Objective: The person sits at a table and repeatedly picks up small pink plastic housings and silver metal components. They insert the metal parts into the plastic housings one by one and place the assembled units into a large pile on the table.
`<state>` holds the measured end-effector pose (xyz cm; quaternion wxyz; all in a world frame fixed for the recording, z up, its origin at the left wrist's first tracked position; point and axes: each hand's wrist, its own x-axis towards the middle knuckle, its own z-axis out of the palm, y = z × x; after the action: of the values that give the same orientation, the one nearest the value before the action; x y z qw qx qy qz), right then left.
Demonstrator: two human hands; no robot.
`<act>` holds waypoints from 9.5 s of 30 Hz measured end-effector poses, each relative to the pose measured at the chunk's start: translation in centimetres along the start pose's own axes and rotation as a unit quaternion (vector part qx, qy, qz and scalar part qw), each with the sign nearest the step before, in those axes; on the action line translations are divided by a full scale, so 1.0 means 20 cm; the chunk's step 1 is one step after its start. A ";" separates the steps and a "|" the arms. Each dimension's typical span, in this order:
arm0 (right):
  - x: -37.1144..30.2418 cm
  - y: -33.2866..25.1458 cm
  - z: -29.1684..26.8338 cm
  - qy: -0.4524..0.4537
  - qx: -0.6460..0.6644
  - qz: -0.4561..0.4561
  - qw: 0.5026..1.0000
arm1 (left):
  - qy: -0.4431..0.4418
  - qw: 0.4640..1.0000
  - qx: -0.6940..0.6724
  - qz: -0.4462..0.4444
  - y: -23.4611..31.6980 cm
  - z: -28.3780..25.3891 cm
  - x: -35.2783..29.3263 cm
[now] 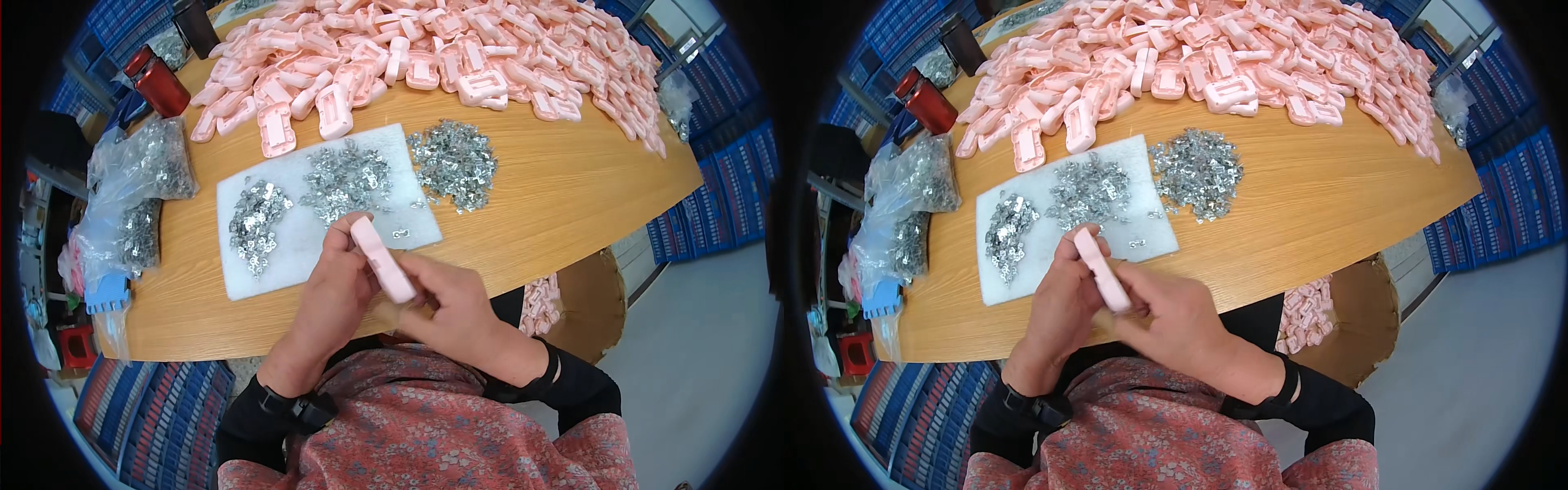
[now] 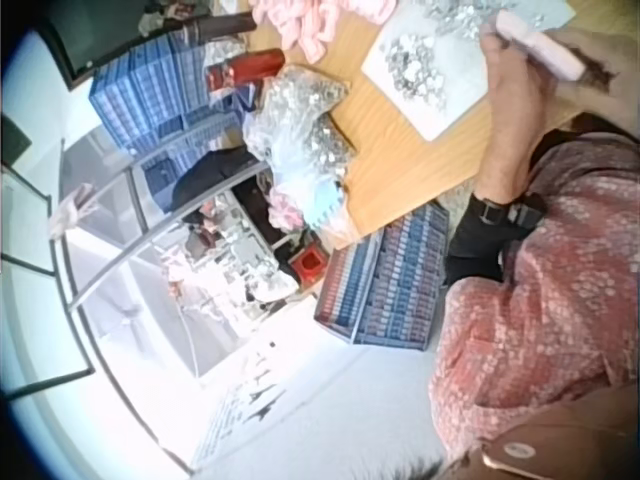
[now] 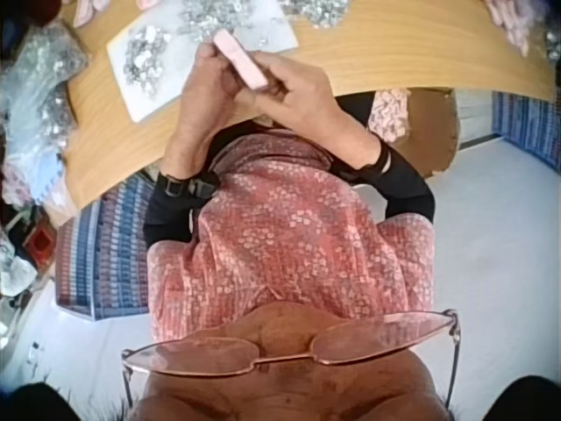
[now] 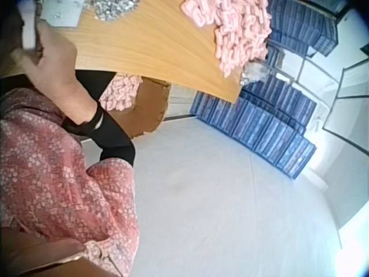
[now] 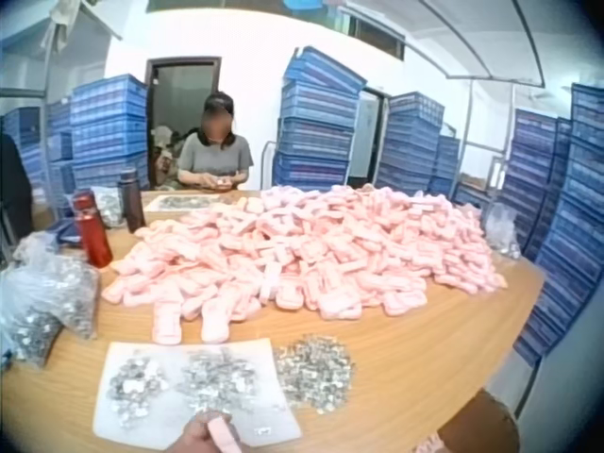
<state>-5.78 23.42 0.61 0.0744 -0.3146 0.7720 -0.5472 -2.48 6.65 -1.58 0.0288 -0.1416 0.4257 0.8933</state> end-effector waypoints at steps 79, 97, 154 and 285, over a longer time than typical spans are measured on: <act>0.17 0.03 -0.01 -0.025 0.056 0.130 0.990 | -0.065 0.987 -0.046 -0.140 0.10 -0.13 0.00; 0.17 0.08 0.00 -0.096 0.272 0.298 0.910 | -0.062 0.918 0.387 0.056 0.12 -0.13 -0.06; 0.49 0.09 0.19 -0.135 -0.274 -0.017 0.952 | -0.050 0.974 -0.194 -0.110 0.21 -0.46 -0.21; -0.50 0.17 -0.71 0.120 0.185 0.243 0.945 | -0.196 0.785 0.574 0.125 0.13 0.35 0.25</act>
<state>-5.88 41.15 0.85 0.1690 -0.0304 0.7133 -0.6795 -9.32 10.04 3.29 0.0752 0.1338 0.8588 0.4888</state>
